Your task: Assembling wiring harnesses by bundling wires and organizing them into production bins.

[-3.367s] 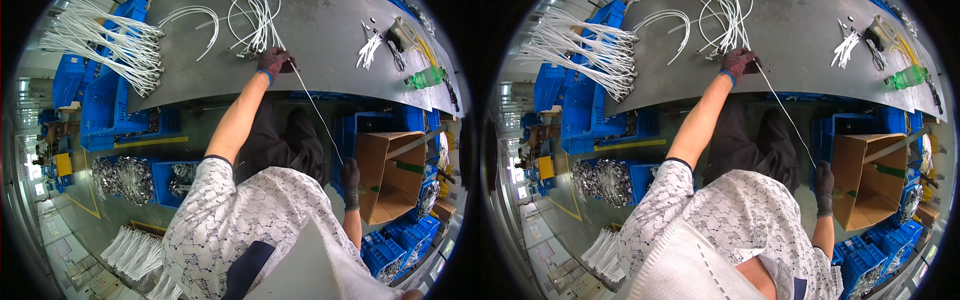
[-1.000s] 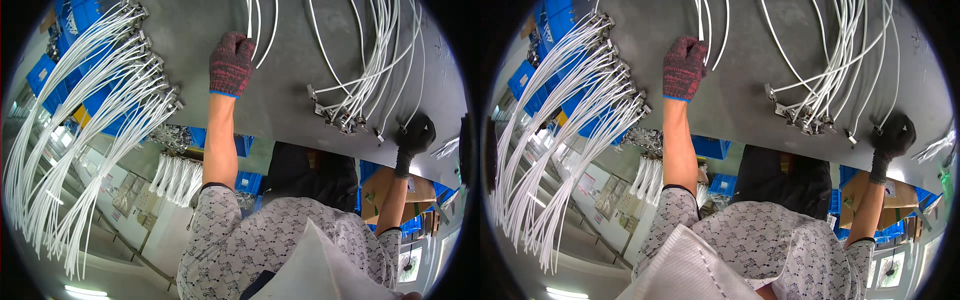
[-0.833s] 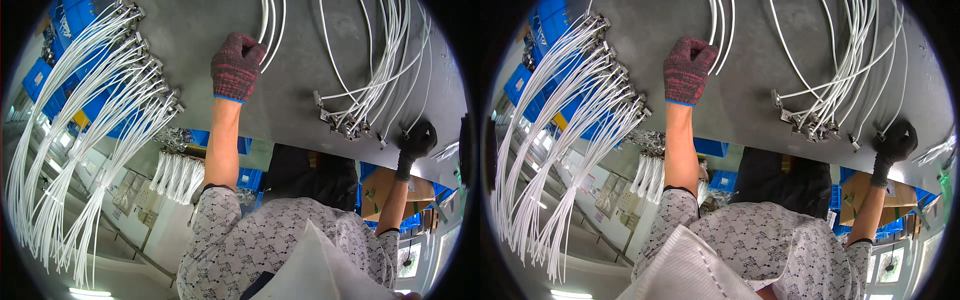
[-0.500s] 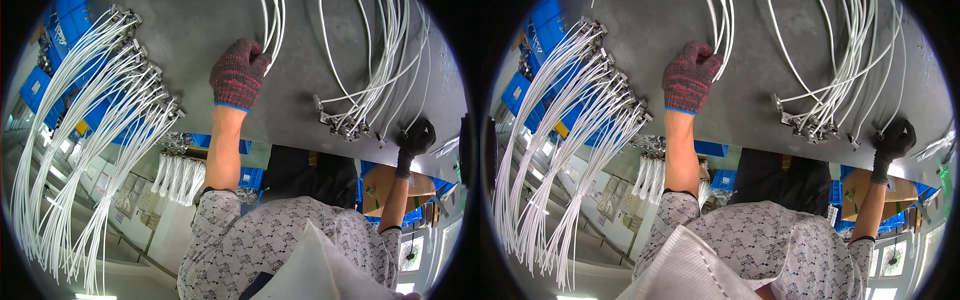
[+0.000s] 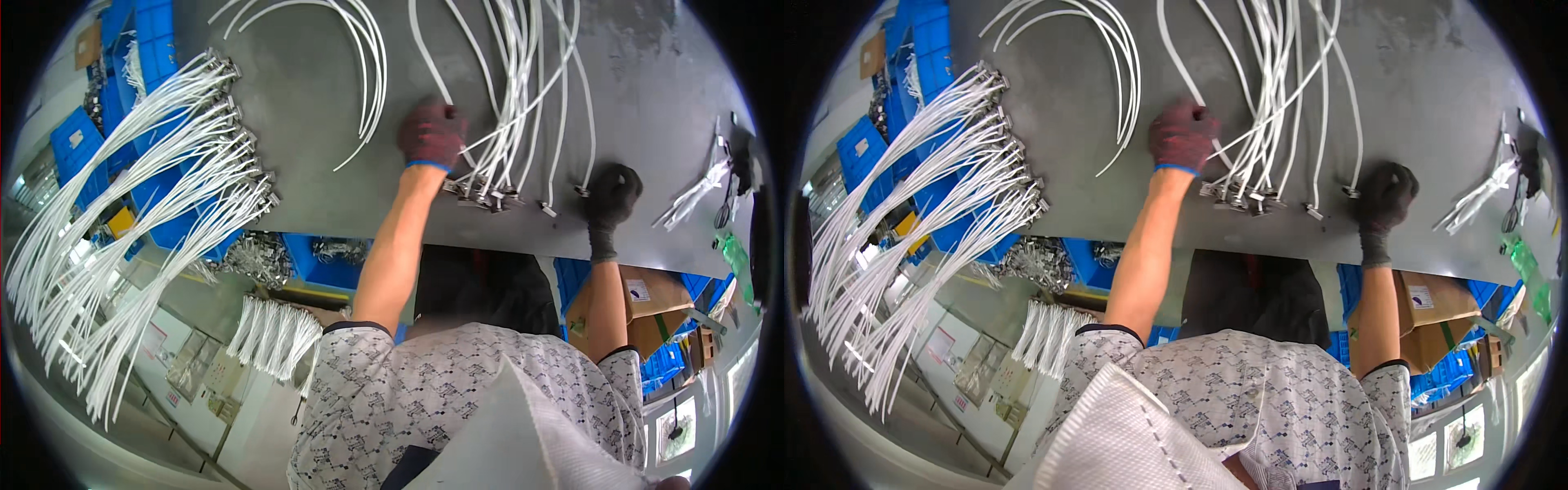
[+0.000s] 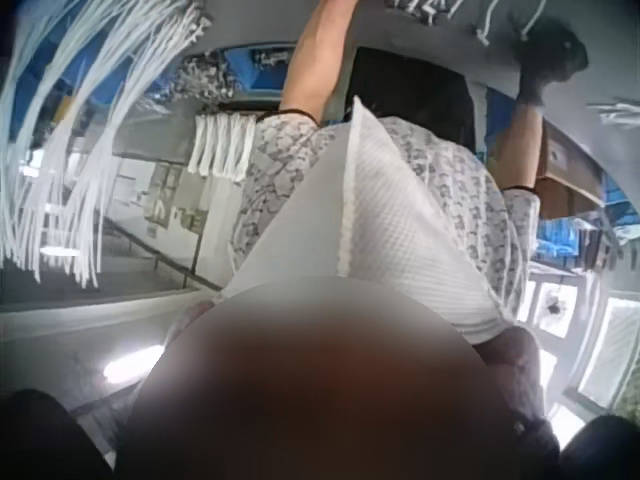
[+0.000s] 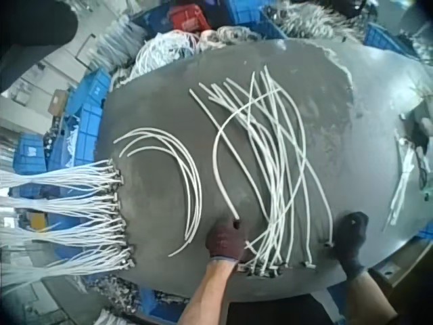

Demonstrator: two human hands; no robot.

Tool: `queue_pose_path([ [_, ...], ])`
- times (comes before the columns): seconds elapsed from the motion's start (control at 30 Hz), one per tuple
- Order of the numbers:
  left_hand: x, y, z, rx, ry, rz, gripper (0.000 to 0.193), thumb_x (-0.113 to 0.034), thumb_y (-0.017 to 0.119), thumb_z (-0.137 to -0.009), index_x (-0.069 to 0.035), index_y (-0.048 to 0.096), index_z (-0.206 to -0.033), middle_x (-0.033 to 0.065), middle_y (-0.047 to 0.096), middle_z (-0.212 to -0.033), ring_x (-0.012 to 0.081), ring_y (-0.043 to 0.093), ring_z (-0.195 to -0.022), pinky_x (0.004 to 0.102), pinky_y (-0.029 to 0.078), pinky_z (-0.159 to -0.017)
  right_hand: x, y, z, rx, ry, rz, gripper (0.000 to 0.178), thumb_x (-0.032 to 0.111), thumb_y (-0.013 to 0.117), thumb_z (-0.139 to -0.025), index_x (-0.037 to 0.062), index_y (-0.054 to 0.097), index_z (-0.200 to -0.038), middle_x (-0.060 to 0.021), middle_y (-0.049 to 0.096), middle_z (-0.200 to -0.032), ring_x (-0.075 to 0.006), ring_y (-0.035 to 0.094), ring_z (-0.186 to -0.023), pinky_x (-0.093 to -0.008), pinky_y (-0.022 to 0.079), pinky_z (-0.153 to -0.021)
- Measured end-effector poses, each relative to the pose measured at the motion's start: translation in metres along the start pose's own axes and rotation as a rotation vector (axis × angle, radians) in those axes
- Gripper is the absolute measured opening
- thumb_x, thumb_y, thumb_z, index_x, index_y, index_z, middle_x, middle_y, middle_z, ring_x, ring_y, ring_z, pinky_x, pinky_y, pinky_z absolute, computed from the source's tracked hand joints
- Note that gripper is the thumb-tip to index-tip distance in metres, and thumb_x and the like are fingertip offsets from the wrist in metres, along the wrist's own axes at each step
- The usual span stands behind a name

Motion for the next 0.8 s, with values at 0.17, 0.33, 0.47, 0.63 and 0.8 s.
queue_pose_path([
  [0.17, -0.021, -0.151, 0.062, -0.648, 0.124, 0.300, 0.005, -0.004, 0.066, -0.082, -0.005, 0.066, -0.087, 0.0053, 0.063, -0.074, 0.0160, 0.056, -0.066, 0.0314, 0.048, -0.065, 0.009, -0.015, -0.002, -0.003, 0.044, -0.057, 0.018, 0.017, 0.065, -0.093, 0.0078, 0.067, -0.108, -0.0133, 0.064, -0.114, -0.0318, 0.064, -0.105, -0.0418, 0.055, -0.084],
  [0.33, -0.087, -0.263, 0.164, -0.958, 0.544, 0.180, 0.016, -0.010, 0.075, -0.088, 0.000, 0.063, -0.086, 0.0074, 0.062, -0.081, 0.0168, 0.057, -0.072, 0.0325, 0.048, -0.070, -0.001, -0.022, -0.003, 0.024, 0.095, -0.078, 0.021, 0.020, 0.064, -0.090, 0.0114, 0.067, -0.108, -0.0107, 0.064, -0.117, -0.0323, 0.066, -0.103, -0.0436, 0.055, -0.081],
  [0.47, -0.115, -0.262, 0.214, -1.014, 0.648, -0.125, 0.014, -0.011, 0.074, -0.089, -0.003, 0.062, -0.088, 0.0102, 0.062, -0.084, 0.0239, 0.058, -0.071, 0.0367, 0.048, -0.068, 0.003, -0.029, -0.003, 0.070, 0.097, -0.145, 0.022, 0.021, 0.064, -0.090, 0.0115, 0.067, -0.109, -0.0111, 0.064, -0.118, -0.0330, 0.066, -0.102, -0.0442, 0.055, -0.082],
  [0.63, -0.056, -0.156, 0.162, -0.511, 0.531, -0.637, 0.005, -0.010, 0.065, -0.087, -0.007, 0.062, -0.090, 0.0132, 0.066, -0.086, 0.0316, 0.068, -0.079, 0.0430, 0.054, -0.065, -0.005, -0.024, -0.002, 0.169, 0.055, -0.136, 0.026, 0.024, 0.065, -0.088, 0.0136, 0.066, -0.113, -0.0111, 0.061, -0.123, -0.0343, 0.067, -0.102, -0.0455, 0.054, -0.081],
  [0.8, 0.037, -0.064, 0.100, -0.200, 0.418, -0.773, 0.014, -0.006, 0.058, -0.083, -0.009, 0.069, -0.090, 0.0140, 0.068, -0.086, 0.0312, 0.071, -0.084, 0.0431, 0.057, -0.069, 0.003, -0.032, -0.003, 0.173, 0.015, -0.196, 0.026, 0.023, 0.064, -0.089, 0.0145, 0.065, -0.113, -0.0113, 0.061, -0.124, -0.0350, 0.066, -0.105, -0.0461, 0.054, -0.082],
])
Point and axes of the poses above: each hand's wrist, its own z-axis away from the middle knuckle, its own y-axis out of the palm, x = y × z, the point moved 7 cm from there along -z, towards the middle knuckle
